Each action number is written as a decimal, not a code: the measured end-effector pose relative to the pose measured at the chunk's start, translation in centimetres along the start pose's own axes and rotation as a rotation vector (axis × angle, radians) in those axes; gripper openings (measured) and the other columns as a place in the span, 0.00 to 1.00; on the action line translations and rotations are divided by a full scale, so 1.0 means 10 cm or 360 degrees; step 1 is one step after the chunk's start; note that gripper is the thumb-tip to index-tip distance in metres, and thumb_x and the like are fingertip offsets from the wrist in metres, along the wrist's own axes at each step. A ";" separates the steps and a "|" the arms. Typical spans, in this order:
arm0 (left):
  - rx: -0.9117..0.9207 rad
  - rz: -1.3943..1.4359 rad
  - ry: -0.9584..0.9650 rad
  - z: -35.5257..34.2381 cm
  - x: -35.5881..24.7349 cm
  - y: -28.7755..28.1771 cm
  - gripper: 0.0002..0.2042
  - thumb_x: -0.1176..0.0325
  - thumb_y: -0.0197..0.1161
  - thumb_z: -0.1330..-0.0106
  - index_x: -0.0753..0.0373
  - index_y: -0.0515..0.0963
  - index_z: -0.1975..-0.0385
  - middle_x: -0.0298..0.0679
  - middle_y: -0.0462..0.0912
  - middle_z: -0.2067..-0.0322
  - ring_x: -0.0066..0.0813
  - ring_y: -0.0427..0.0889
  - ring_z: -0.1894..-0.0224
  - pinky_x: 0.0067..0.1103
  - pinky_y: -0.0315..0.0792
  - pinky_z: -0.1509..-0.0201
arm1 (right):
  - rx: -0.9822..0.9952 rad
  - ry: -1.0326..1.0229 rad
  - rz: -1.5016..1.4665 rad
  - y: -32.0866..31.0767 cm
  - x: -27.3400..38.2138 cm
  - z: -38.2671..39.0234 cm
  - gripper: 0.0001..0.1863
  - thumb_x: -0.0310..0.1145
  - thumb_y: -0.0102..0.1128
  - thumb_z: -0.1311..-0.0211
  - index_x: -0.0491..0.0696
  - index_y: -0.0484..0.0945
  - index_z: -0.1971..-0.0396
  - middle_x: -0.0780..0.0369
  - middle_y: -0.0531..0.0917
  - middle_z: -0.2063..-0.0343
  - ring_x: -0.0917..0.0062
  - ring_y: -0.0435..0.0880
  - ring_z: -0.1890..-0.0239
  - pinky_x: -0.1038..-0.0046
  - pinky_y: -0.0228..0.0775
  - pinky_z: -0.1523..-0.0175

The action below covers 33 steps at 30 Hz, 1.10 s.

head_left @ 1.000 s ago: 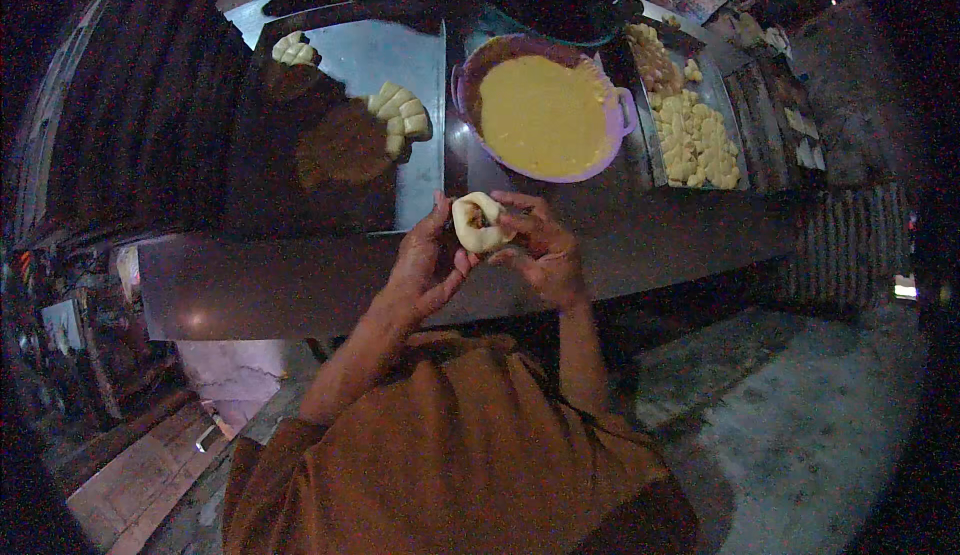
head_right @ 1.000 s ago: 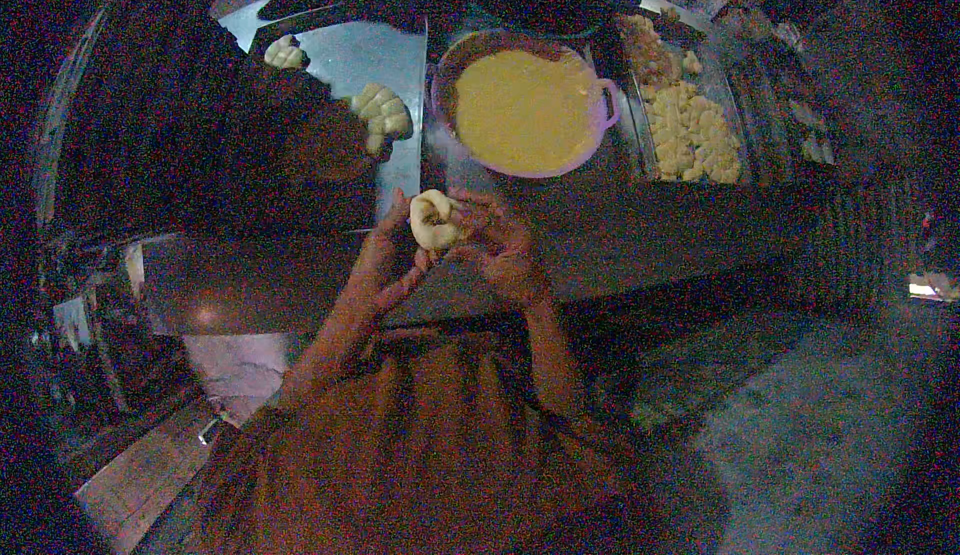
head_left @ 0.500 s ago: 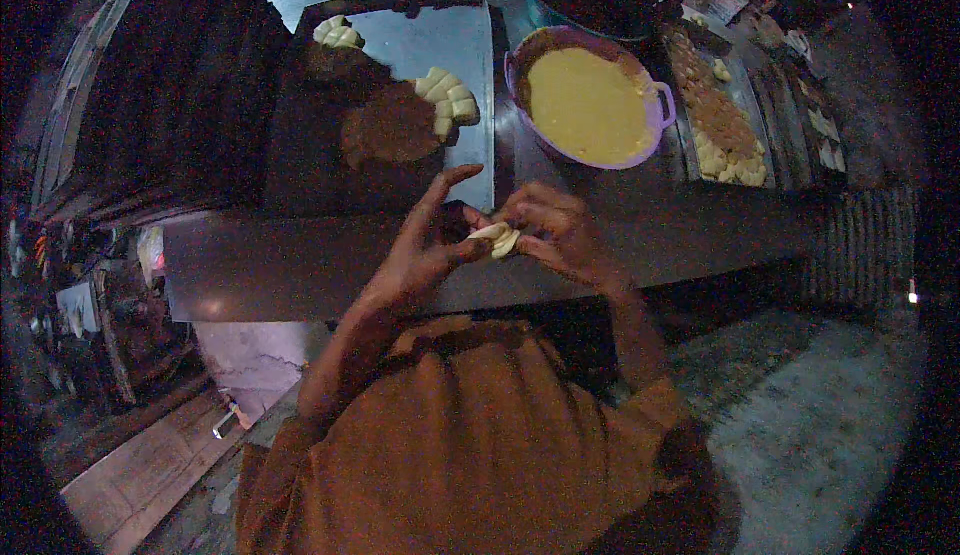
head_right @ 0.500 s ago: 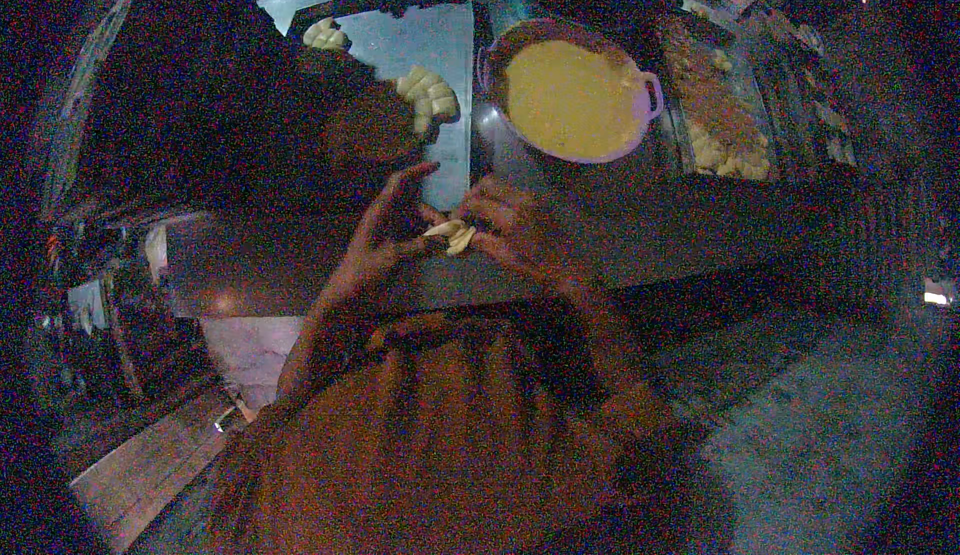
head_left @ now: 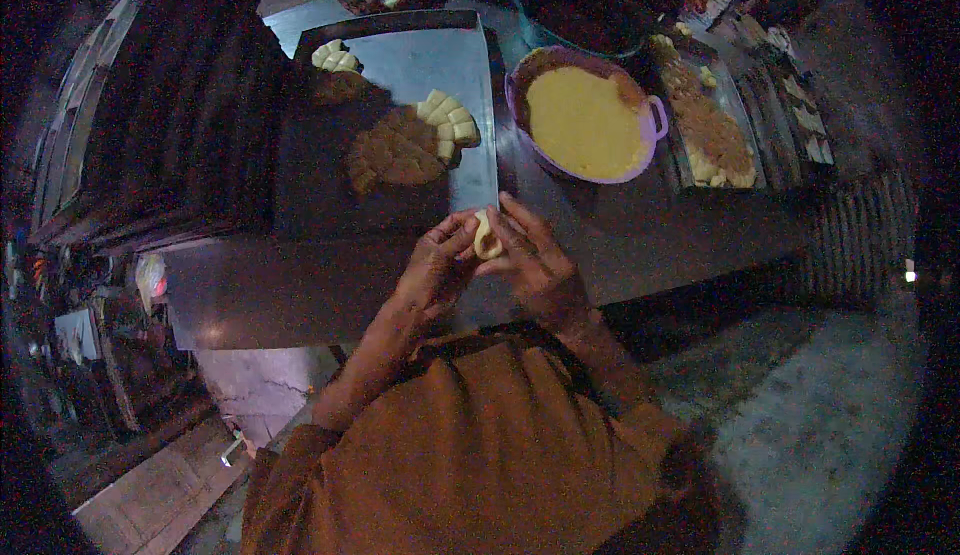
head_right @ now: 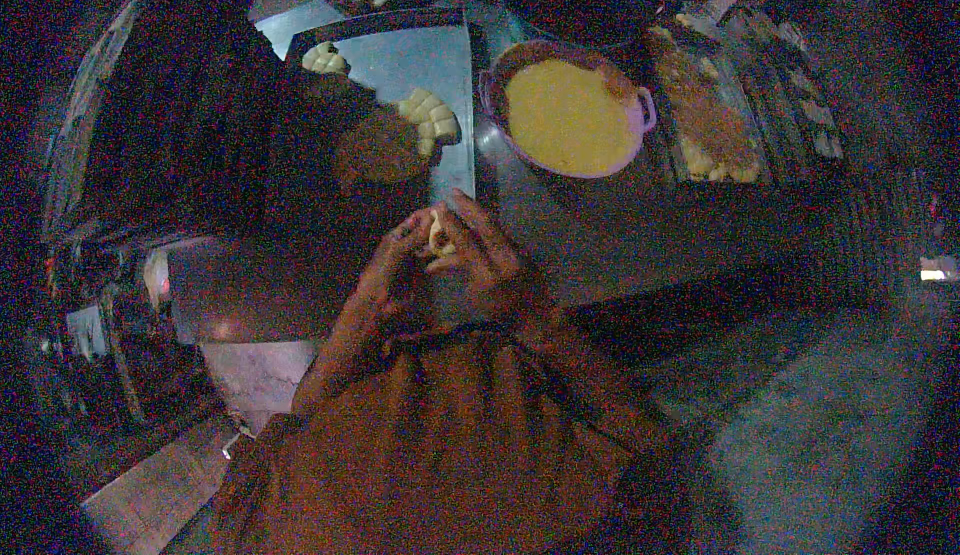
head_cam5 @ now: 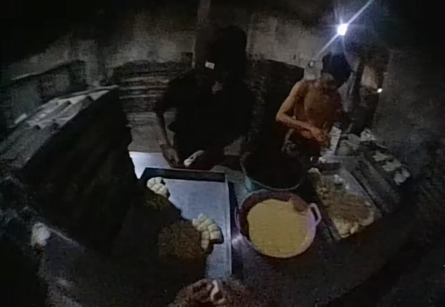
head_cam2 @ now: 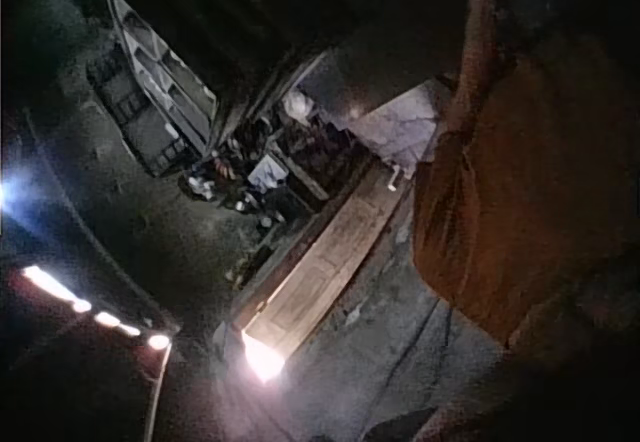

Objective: The person prepares bread rolls by hand, dipping small portions of dough into a bowl of yellow liquid and arranging them onto a metal tray.

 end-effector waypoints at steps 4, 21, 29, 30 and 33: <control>0.0035 -0.0036 0.0005 0.02 0.02 0.01 0.16 0.66 0.62 0.35 0.65 0.73 0.51 0.39 0.79 0.57 0.28 0.79 0.56 0.24 0.73 0.47 | -0.0144 0.0017 0.0295 0.07 0.00 0.20 0.17 0.23 0.66 0.50 0.46 0.81 0.57 0.58 0.81 0.61 0.69 0.82 0.61 0.69 0.78 0.56; -0.0227 -0.0464 0.0201 0.04 -0.16 0.15 0.12 0.66 0.61 0.34 0.67 0.77 0.57 0.37 0.81 0.61 0.23 0.80 0.60 0.19 0.74 0.53 | -0.0039 0.0562 -0.0435 0.07 -0.39 0.17 0.13 0.24 0.68 0.50 0.46 0.83 0.62 0.63 0.82 0.60 0.72 0.79 0.55 0.73 0.72 0.51; -0.0151 -0.0697 0.0281 0.01 -0.14 0.19 0.11 0.66 0.59 0.33 0.67 0.79 0.58 0.38 0.82 0.62 0.24 0.81 0.60 0.21 0.75 0.54 | 0.0091 -0.0224 0.0162 0.01 -0.29 0.19 0.18 0.22 0.68 0.56 0.49 0.81 0.60 0.63 0.81 0.63 0.68 0.78 0.62 0.69 0.73 0.56; -0.0118 -0.0861 0.0369 0.03 -0.17 0.22 0.11 0.66 0.59 0.33 0.67 0.79 0.58 0.39 0.82 0.62 0.24 0.81 0.60 0.21 0.75 0.53 | 0.0148 -0.0196 0.0179 0.00 -0.29 0.17 0.18 0.22 0.68 0.55 0.49 0.80 0.60 0.63 0.80 0.64 0.68 0.78 0.62 0.69 0.73 0.57; -0.0104 -0.1190 0.0480 0.12 -0.21 0.29 0.12 0.66 0.60 0.34 0.68 0.79 0.59 0.40 0.83 0.63 0.23 0.80 0.59 0.21 0.75 0.53 | 0.0144 0.0062 0.0019 -0.03 -0.43 0.21 0.15 0.23 0.67 0.53 0.49 0.81 0.62 0.63 0.79 0.67 0.68 0.77 0.63 0.70 0.72 0.58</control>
Point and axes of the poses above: each hand's wrist, its own z-axis away from the middle knuckle, its own y-axis out of the palm, x = y × z, the point moved 7 cm from there along -z, towards the middle knuckle
